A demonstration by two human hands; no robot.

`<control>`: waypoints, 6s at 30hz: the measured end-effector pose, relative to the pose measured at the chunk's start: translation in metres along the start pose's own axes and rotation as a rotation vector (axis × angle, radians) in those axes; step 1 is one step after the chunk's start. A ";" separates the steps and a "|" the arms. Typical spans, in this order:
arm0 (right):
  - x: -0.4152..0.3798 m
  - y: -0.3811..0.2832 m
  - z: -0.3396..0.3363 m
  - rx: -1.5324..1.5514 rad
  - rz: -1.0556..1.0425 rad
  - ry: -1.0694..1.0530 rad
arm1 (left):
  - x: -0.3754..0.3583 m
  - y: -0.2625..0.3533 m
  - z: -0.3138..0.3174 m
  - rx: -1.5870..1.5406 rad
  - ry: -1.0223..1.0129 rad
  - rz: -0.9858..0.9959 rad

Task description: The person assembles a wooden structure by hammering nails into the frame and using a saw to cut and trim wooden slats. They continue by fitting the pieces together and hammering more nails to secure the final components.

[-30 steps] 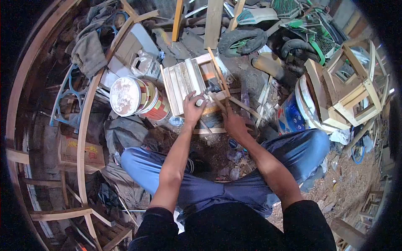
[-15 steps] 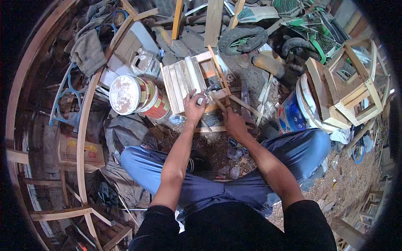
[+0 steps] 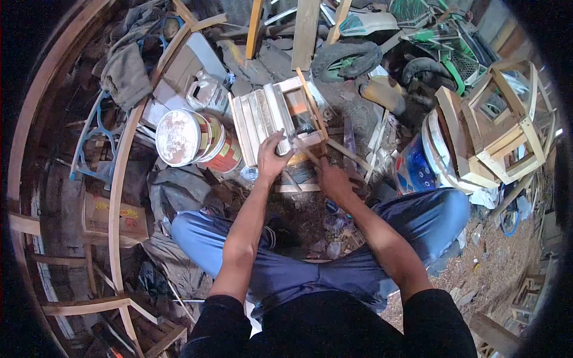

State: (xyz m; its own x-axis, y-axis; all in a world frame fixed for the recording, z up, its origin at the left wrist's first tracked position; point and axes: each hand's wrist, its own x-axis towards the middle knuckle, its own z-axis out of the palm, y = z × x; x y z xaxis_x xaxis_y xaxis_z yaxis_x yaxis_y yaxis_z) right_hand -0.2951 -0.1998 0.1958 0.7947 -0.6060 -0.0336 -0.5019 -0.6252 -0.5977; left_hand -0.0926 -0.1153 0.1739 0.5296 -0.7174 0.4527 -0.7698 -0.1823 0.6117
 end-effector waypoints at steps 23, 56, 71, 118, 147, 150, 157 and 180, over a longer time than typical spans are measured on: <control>-0.001 -0.016 -0.001 0.097 0.136 0.012 | 0.001 0.002 -0.002 0.181 -0.067 0.041; -0.003 -0.006 0.002 0.050 0.021 -0.002 | 0.001 0.002 -0.004 0.198 -0.090 0.029; -0.001 0.004 0.010 0.150 -0.059 0.146 | 0.001 -0.004 -0.002 0.215 -0.097 0.043; 0.011 0.004 -0.011 0.298 0.138 -0.006 | 0.002 0.005 -0.004 0.206 -0.101 0.042; 0.011 0.013 -0.003 -0.056 -0.036 -0.028 | 0.003 -0.008 -0.004 0.141 -0.086 0.005; 0.011 -0.017 -0.038 0.023 0.016 -0.025 | 0.003 -0.004 -0.005 0.159 -0.069 -0.043; 0.007 -0.022 -0.044 0.158 0.039 0.022 | 0.007 -0.002 -0.010 0.163 -0.138 0.030; 0.008 -0.008 -0.023 0.110 0.024 -0.006 | 0.013 -0.002 -0.016 0.376 -0.254 -0.041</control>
State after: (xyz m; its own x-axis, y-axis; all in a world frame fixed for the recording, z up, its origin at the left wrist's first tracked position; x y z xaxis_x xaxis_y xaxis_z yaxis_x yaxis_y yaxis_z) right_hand -0.2926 -0.2107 0.2183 0.7851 -0.6170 -0.0539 -0.4809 -0.5525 -0.6808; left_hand -0.0784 -0.1130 0.1890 0.4941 -0.8383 0.2305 -0.8508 -0.4118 0.3264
